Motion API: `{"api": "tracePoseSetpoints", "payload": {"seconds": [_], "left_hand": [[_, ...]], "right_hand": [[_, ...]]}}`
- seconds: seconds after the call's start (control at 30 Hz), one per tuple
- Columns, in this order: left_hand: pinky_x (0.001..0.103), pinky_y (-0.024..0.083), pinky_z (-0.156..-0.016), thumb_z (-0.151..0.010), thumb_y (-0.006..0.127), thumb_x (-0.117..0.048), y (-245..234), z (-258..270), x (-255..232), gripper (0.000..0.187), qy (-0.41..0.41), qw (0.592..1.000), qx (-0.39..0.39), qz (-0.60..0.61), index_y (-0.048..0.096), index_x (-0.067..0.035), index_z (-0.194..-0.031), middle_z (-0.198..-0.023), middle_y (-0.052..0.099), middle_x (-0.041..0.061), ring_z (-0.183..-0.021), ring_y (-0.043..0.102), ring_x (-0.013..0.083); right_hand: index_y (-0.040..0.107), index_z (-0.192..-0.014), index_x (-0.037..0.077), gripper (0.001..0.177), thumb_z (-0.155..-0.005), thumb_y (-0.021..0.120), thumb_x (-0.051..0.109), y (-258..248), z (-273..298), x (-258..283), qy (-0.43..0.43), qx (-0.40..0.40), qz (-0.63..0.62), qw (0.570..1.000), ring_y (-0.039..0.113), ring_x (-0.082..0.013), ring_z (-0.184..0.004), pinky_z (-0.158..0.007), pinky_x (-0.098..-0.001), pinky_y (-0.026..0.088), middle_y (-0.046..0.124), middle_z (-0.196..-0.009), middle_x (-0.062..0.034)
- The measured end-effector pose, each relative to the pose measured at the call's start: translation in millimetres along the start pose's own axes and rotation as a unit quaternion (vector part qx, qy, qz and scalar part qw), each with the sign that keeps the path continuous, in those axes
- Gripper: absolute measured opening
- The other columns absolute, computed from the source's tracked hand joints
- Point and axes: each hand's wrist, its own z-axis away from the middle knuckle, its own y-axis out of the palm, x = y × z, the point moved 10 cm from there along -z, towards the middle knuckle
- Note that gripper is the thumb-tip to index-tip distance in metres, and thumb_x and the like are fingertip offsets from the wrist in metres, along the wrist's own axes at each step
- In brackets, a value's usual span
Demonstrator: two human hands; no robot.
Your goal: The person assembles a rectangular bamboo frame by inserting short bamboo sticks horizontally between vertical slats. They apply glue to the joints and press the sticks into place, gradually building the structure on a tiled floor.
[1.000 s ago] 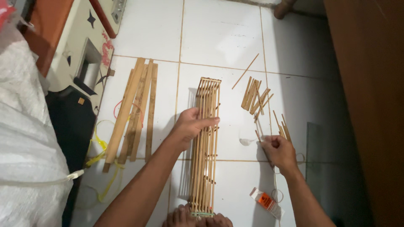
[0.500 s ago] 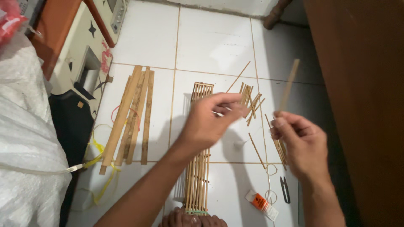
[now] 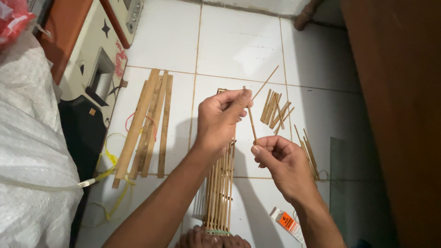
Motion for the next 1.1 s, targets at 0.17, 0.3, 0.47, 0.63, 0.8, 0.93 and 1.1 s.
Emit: {"api": "tracePoseSetpoints", "payload": {"seconds": [0.17, 0.3, 0.47, 0.63, 0.8, 0.93, 1.1], "left_hand": [[0.024, 0.052, -0.065, -0.093, 0.072, -0.013, -24, -14, 16, 0.024, -0.019, 0.993, -0.085, 0.075, 0.069, 0.007, -0.107, -0.087, 0.069, 0.008, -0.074, 0.063, 0.0100], [0.027, 0.059, -0.069, -0.094, 0.066, -0.009, -41, -23, 24, 0.024, -0.034, 0.989, -0.115, 0.082, 0.060, 0.005, -0.113, -0.090, 0.069, 0.011, -0.077, 0.069, 0.0137], [0.027, 0.060, -0.071, -0.088, 0.072, -0.004, -44, -34, 45, 0.027, -0.114, 0.978, -0.071, 0.157, 0.062, 0.007, -0.112, -0.091, 0.071, 0.011, -0.079, 0.071, 0.0166], [0.026, 0.056, -0.069, -0.086, 0.079, -0.005, -81, -47, 67, 0.031, -0.142, 0.974, -0.124, 0.128, 0.067, 0.002, -0.114, -0.090, 0.071, 0.011, -0.075, 0.067, 0.0139], [0.032, 0.051, -0.063, -0.102, 0.069, -0.021, -144, -49, 79, 0.031, -0.091, 0.968, -0.228, -0.051, 0.065, -0.004, -0.127, -0.091, 0.069, 0.016, -0.074, 0.061, 0.0178], [0.029, 0.057, -0.078, -0.092, 0.071, -0.016, -136, -50, 89, 0.041, -0.068, 0.966, -0.150, -0.200, 0.057, -0.003, -0.128, -0.110, 0.071, 0.012, -0.096, 0.068, 0.0174], [0.035, 0.059, -0.086, -0.080, 0.082, -0.017, -98, -43, 98, 0.074, -0.097, 0.982, -0.006, -0.159, 0.038, 0.001, -0.136, -0.116, 0.064, 0.023, -0.105, 0.066, 0.0242]], "right_hand": [[0.073, -0.099, 0.000, 0.019, -0.092, 0.073, 0.017, 3, -7, 12, -0.034, -0.043, 0.066, 0.996, 0.062, -0.0101, -0.071, -0.067, -0.0251, 0.054, 0.070, -0.080, -0.0034], [0.072, -0.102, -0.003, 0.017, -0.096, 0.070, 0.013, -12, -12, 28, -0.076, -0.123, 0.037, 0.989, 0.064, -0.0110, -0.074, -0.069, -0.0257, 0.054, 0.071, -0.085, -0.0066], [0.066, -0.113, -0.004, 0.017, -0.098, 0.068, 0.004, -24, -29, 51, -0.171, -0.128, -0.235, 0.948, 0.067, -0.0149, -0.084, -0.079, -0.0299, 0.059, 0.070, -0.100, -0.0121], [0.061, -0.111, -0.003, 0.011, -0.104, 0.067, 0.004, -32, -36, 77, -0.278, -0.144, -0.209, 0.926, 0.070, -0.0151, -0.089, -0.083, -0.0285, 0.061, 0.071, -0.103, -0.0132], [0.064, -0.107, -0.004, 0.011, -0.105, 0.070, 0.005, -37, -41, 83, -0.296, -0.206, -0.009, 0.933, 0.070, -0.0123, -0.083, -0.078, -0.0255, 0.062, 0.072, -0.095, -0.0096], [0.066, -0.105, -0.004, 0.013, -0.102, 0.072, 0.007, -33, -62, 64, -0.252, -0.208, 0.001, 0.945, 0.070, -0.0106, -0.080, -0.074, -0.0240, 0.060, 0.073, -0.092, -0.0082], [0.066, -0.105, -0.004, 0.014, -0.102, 0.072, 0.008, -27, -74, 57, -0.259, -0.196, 0.012, 0.946, 0.070, -0.0107, -0.081, -0.077, -0.0243, 0.061, 0.073, -0.093, -0.0079]]}}
